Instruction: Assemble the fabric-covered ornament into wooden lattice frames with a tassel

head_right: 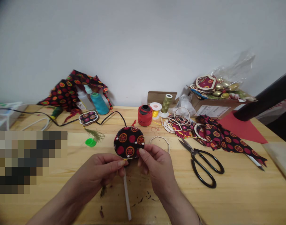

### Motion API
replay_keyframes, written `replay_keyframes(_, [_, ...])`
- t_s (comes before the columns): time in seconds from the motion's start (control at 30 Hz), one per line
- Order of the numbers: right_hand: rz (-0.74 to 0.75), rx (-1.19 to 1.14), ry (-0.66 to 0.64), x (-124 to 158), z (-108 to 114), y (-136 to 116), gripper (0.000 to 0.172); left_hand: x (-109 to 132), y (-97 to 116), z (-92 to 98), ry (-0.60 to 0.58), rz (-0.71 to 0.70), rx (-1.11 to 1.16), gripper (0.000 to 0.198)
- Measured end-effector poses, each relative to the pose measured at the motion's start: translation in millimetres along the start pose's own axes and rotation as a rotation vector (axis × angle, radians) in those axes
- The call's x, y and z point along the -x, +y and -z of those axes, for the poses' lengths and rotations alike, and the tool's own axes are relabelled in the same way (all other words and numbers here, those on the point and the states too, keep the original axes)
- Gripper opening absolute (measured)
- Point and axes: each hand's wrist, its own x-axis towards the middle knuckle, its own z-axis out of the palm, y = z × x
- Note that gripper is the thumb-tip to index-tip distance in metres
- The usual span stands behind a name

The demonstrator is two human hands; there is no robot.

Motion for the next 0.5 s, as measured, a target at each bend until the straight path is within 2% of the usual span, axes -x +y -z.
replay_keyframes(0.23, [-0.003, -0.009, -0.011, 0.0, 1.5, 0.6, 0.026, 0.2, -3.6, 2.4, -0.010, -0.010, -0.019, 0.026])
replay_keyframes(0.5, [-0.021, -0.029, -0.014, -0.4, 0.6, -1.3, 0.028, -2.2, -2.8, 0.7, -0.023, -0.045, 0.066, 0.017])
